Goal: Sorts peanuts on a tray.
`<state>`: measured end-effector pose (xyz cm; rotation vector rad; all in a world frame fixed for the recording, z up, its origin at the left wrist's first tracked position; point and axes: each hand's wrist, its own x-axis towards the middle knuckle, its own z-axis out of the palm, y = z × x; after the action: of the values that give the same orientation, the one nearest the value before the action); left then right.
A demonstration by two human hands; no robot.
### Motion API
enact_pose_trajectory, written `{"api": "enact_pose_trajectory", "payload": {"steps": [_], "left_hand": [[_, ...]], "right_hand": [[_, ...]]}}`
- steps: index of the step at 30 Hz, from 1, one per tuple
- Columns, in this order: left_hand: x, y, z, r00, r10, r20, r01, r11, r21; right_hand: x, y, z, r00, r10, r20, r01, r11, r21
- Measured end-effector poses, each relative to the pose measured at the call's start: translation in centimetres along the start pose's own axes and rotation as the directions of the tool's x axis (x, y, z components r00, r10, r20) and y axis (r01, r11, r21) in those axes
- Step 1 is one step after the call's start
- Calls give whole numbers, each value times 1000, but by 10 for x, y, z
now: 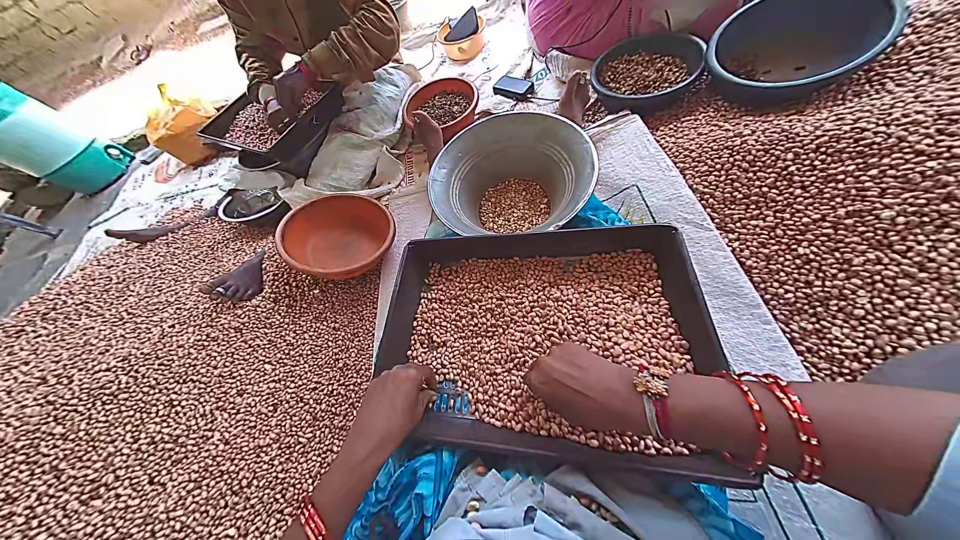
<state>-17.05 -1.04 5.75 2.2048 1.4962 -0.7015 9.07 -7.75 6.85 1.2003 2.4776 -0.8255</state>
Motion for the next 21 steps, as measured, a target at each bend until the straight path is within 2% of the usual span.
{"api": "enact_pose_trajectory", "payload": {"steps": [4, 6, 7, 8, 9, 10, 11, 12, 13, 14, 15, 16, 18, 19, 21], "left_hand": [[4, 5, -11, 984, -24, 177, 12, 998, 67], [10, 5, -24, 983, 35, 180, -42, 999, 35], [11, 4, -33, 993, 96, 73, -95, 995, -22], [11, 4, -42, 977, 163, -141, -178, 979, -104], [11, 5, -48, 879, 207, -430, -301, 940, -161], [16, 7, -54, 698, 200, -688, -415, 896, -160], [22, 9, -62, 542, 168, -824, -481, 865, -140], [25, 10, -69, 474, 145, -869, -508, 851, -135], [25, 11, -73, 465, 132, -875, -494, 859, -133], [24, 13, -73, 500, 134, -856, -448, 886, -123], [22, 14, -70, 582, 147, -800, -390, 914, -116], [20, 16, -65, 698, 153, -699, -318, 941, -112], [18, 21, -54, 920, 75, -385, -113, 991, -76], [20, 23, -48, 969, 10, -247, -20, 999, -35], [23, 25, -32, 988, -80, -132, 87, 995, 48]], "right_hand": [[0, 1, -6, 997, 13, 80, -15, 1000, 17], [-1, 7, -14, 997, 26, 66, -30, 998, 61], [-3, 12, -23, 999, 43, 10, -43, 996, 81], [-8, 19, -34, 993, 73, -96, -63, 993, 99], [-14, 27, -46, 956, 106, -272, -78, 991, 113], [-20, 37, -56, 851, 125, -510, -86, 991, 100], [-24, 51, -65, 644, 90, -760, -98, 995, 36], [-30, 62, -77, 471, 63, -880, -138, 990, -3], [-40, 70, -88, 384, 75, -920, -187, 982, 2], [-48, 76, -96, 338, 100, -936, -210, 977, 29], [-53, 82, -98, 330, 128, -935, -217, 975, 57], [-55, 87, -97, 362, 158, -918, -210, 974, 85], [-49, 91, -90, 483, 182, -857, -198, 976, 96], [-44, 91, -85, 551, 188, -813, -195, 976, 93], [-35, 86, -76, 671, 195, -716, -183, 978, 95]]}}
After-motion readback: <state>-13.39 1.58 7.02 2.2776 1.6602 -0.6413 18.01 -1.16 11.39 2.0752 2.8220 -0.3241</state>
